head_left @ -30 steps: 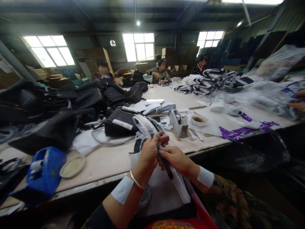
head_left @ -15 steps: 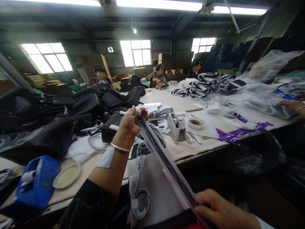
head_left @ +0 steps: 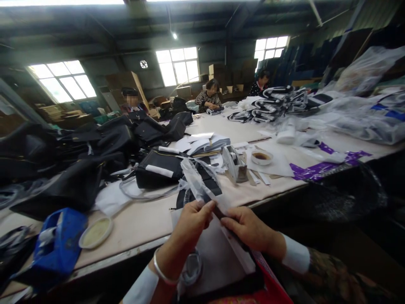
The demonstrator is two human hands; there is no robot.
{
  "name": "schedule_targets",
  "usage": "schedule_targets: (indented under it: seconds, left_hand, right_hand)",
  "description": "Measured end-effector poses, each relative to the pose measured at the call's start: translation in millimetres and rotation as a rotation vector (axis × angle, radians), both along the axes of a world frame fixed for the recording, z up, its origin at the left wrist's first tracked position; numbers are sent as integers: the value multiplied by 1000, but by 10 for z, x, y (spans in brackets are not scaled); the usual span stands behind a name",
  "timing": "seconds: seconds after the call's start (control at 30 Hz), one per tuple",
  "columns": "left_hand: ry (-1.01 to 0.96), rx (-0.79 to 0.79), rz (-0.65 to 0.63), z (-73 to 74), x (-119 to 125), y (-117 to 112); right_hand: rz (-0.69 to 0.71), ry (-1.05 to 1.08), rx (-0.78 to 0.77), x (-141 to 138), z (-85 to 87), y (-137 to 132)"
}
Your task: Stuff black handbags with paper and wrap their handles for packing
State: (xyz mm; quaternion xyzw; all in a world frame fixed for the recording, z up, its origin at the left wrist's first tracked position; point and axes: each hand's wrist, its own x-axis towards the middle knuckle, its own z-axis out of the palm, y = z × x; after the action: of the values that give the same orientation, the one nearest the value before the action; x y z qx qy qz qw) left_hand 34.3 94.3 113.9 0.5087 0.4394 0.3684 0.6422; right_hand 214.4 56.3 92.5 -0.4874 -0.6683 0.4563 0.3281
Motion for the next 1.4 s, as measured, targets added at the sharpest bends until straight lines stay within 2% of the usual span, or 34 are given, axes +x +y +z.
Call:
schedule_targets:
  seconds: [0.1,0.17,0.2,0.23,0.3,0.37,0.43,0.47,0.53,0.73,0.8,0.9,1.0,1.1,1.2,1.3,1.33,1.4]
  left_hand:
    - [41,105,146,-2,-179,56]
    - [113,230,269,-9,-251,47]
    - [150,304,328,-15,-267,26]
    - [179,377,374,-24,-268,-6]
    - [194,482,393,-46,-244,-93]
    - [156,502,291,-70,-211,-190]
    - [97,454,133,-88,-197,-266]
    - [69,419,75,-92,-202,-290]
    - [37,342,29,-87,-227,-303]
    - [93,172,60,-28,-261,-181]
    - [89,91,45,-30,-242,-143]
    - [51,-108,14,-62,-230,-114]
    - [0,-284,-74,-114,-243,-120]
    - [-78,-354,-142,-170,-254,-148]
    - [-87,-312,-100,-206,-260,-176]
    - [30,-115,31,-203,-270,-200]
    - [88,-9,80,-199,-270,-212]
    - [200,205,140,-201,-252,-252]
  right_hand:
    - [-138,-82,169,2,0,13]
    - [-276,-27,240,-5,57,-15]
    - [-315,41,186,-21,90,-32]
    - [-311,129,53,-48,119,-48]
    - [-227,354,-335,-128,145,-65]
    - [-192,592,-614,-219,123,-50]
    - [-248,731,-646,-290,70,-5]
    - [-279,730,-600,-313,42,23]
    - [-274,576,-429,-334,-6,71]
    - [-104,-320,355,-307,-83,86]
    - [-59,-554,638,-279,-97,74]
    - [-36,-696,954,-235,-94,70]
    - [-56,-647,1063,-222,-86,77]
    - [-108,-505,982,-238,-106,90]
    - [-116,-369,817,-218,-115,108]
    - [-171,-228,632,-152,-56,107]
    - [-188,-162,523,-134,-27,96]
    - [-154,16,199,-127,22,60]
